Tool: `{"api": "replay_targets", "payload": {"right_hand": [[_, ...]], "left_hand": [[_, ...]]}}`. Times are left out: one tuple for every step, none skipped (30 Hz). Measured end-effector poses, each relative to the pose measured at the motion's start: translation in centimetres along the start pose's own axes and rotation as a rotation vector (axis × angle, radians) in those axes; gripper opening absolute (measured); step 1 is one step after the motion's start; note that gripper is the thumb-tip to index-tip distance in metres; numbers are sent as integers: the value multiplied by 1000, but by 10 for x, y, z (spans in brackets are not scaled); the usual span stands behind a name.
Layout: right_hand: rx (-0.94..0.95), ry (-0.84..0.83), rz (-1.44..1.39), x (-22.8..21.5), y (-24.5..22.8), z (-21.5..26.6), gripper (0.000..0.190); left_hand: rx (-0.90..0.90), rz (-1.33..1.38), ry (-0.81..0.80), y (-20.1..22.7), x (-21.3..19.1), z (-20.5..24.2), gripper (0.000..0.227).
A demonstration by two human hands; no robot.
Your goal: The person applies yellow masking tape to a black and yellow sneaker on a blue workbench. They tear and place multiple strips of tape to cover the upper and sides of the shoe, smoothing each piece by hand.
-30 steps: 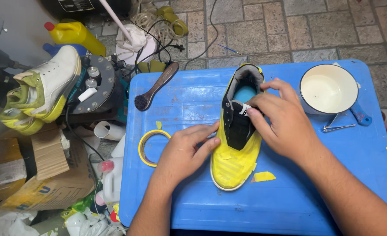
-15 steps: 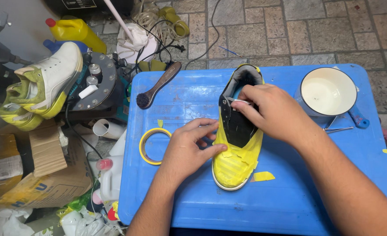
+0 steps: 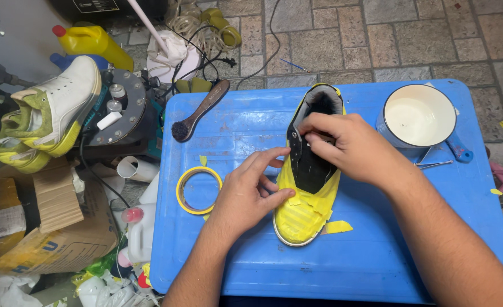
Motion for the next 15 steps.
{"api": "replay_targets", "payload": {"right_hand": [[-12,-30,-29,0,-3,0,21],[25,-67,13,0,0,3,26],[63,-104,56,-1,2,6,32],[98,-141,97,0,4,8,38],[72,-146,169,1,1,7,36],[49,-153,240,3,-1,6,35],[25,-161,310,6,-3,6,34],[39,-159,268,6,-1,5,36],[54,-158,226,7,2,5,38],[72,-159,181,7,5,6,39],[81,-138,95,6,8,8,42],[90,-112,10,4,11,10,45],[98,-85,-74,2,14,13,48],[-34,19,-10,-9,5,17,43],[-166,121,56,-20,-5,25,39]], "left_hand": [[-8,3,-7,0,1,0,70],[-16,7,-13,0,1,0,70],[-13,11,-16,1,2,0,70],[-11,14,-17,2,1,0,70],[-8,16,-17,2,0,0,69],[3,3,-17,3,1,0,70],[14,-9,-17,4,1,1,70],[27,-19,-15,5,2,1,70],[38,-18,-10,5,1,1,70],[45,-16,-8,6,1,2,70],[52,-14,-6,6,1,3,70],[43,8,-12,5,2,3,71],[33,29,-18,5,3,3,72],[28,50,-23,5,4,2,74],[5,49,-34,3,5,0,79]]}}
Point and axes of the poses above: each hand's wrist, its own z-axis away from the middle knuckle, its own x-axis out of the palm, y = z × x, the point moved 10 cm from there along -z, towards the middle knuckle, and after that the axes turned 10 degrees about -z, right-handed, at the moved point
